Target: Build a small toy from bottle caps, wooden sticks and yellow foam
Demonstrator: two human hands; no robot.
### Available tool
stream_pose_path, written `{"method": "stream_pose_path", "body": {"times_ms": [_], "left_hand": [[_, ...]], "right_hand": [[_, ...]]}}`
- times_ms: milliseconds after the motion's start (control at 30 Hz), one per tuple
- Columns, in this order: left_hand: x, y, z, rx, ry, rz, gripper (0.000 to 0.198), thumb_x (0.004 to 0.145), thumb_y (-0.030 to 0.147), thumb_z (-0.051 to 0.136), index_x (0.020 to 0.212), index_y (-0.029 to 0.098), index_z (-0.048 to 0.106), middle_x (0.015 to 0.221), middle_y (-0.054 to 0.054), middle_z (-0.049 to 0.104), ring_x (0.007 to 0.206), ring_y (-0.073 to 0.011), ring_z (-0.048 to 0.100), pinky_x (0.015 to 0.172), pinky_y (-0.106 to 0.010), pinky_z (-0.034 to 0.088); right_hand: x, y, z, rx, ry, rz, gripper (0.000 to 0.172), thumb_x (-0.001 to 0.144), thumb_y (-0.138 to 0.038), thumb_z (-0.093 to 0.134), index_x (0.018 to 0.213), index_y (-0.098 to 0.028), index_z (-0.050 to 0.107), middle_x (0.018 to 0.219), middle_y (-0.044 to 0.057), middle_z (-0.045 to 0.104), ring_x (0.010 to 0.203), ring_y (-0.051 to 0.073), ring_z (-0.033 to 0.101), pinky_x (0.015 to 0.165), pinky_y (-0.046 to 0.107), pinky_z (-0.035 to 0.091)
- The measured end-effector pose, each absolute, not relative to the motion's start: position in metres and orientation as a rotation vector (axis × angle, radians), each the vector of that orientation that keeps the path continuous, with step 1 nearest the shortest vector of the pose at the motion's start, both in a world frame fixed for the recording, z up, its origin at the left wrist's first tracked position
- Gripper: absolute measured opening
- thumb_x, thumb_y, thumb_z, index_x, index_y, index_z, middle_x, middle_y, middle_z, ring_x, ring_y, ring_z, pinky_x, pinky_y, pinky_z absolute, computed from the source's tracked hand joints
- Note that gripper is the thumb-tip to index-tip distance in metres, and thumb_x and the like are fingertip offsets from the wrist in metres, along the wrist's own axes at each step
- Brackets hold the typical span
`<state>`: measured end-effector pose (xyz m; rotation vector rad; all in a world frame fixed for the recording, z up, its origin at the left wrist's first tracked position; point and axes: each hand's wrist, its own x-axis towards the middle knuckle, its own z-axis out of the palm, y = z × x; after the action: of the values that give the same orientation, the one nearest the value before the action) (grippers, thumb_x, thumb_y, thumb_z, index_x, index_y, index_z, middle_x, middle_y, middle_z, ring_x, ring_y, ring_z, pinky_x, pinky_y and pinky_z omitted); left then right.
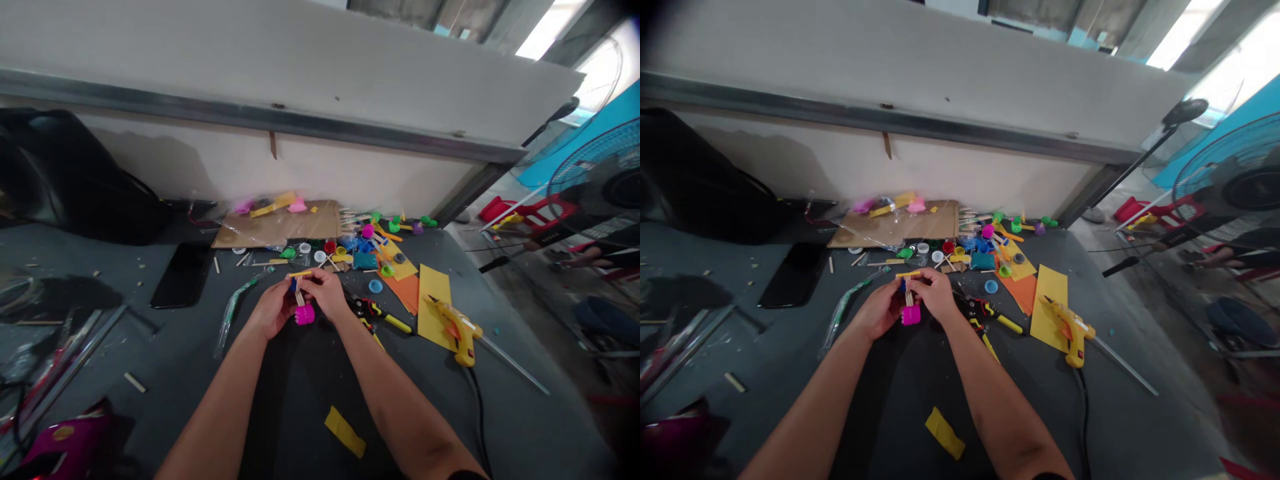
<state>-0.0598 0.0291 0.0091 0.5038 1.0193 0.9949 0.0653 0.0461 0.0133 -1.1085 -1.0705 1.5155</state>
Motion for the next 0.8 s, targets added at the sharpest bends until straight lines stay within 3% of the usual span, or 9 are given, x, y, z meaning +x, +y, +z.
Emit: {"method": "stream_pose_path", "body": {"times_ms": [133,433,667,800], "left_hand": [[-0.0626,0.0296,0.0075,0.475,0.984,1.024,0.023,0.087,0.034,0.052,0.090,0.014,0.062,0.076,-0.007,0.070,0.061,-0.0134,0.065,0.052,-0.022,0.051],[-0.0640,0.0272,0.0144,0.448,0.913,0.942,0.017,0.086,0.023,0.054,0.085,0.009,0.064,0.080,-0.010,0.070,0.062,-0.0119,0.064,0.058,-0.022,0.054],[-0.0629,0.0263,0.0123,0.404,0.899,0.951,0.011,0.082,0.014,0.056,0.084,0.009,0.066,0.076,-0.008,0.070,0.059,-0.0111,0.064,0.056,-0.021,0.054],[-0.0621,0.0279,0.0110,0.401,0.891,0.961,0.010,0.081,0.013,0.058,0.082,0.009,0.066,0.073,-0.008,0.070,0.056,-0.0105,0.062,0.056,-0.021,0.053]], "right_hand": [[0.0654,0.0465,0.0125,-1.070,-1.130,1.494,0.019,0.059,-0.030,0.072,0.070,-0.018,0.064,0.062,-0.003,0.059,0.048,0.010,0.053,0.048,0.025,0.048],[0.0731,0.0515,0.0127,-1.176,-1.247,1.152,0.010,0.065,-0.027,0.067,0.070,-0.018,0.066,0.074,0.000,0.065,0.068,0.014,0.058,0.067,0.026,0.048],[0.0681,0.0517,0.0067,-1.175,-1.131,1.272,0.015,0.063,-0.029,0.068,0.072,-0.018,0.065,0.076,0.000,0.065,0.054,0.011,0.055,0.055,0.025,0.048],[0.0692,0.0514,0.0078,-1.208,-1.268,1.127,0.014,0.067,-0.030,0.066,0.074,-0.018,0.067,0.076,0.000,0.064,0.056,0.012,0.054,0.056,0.025,0.047]]}}
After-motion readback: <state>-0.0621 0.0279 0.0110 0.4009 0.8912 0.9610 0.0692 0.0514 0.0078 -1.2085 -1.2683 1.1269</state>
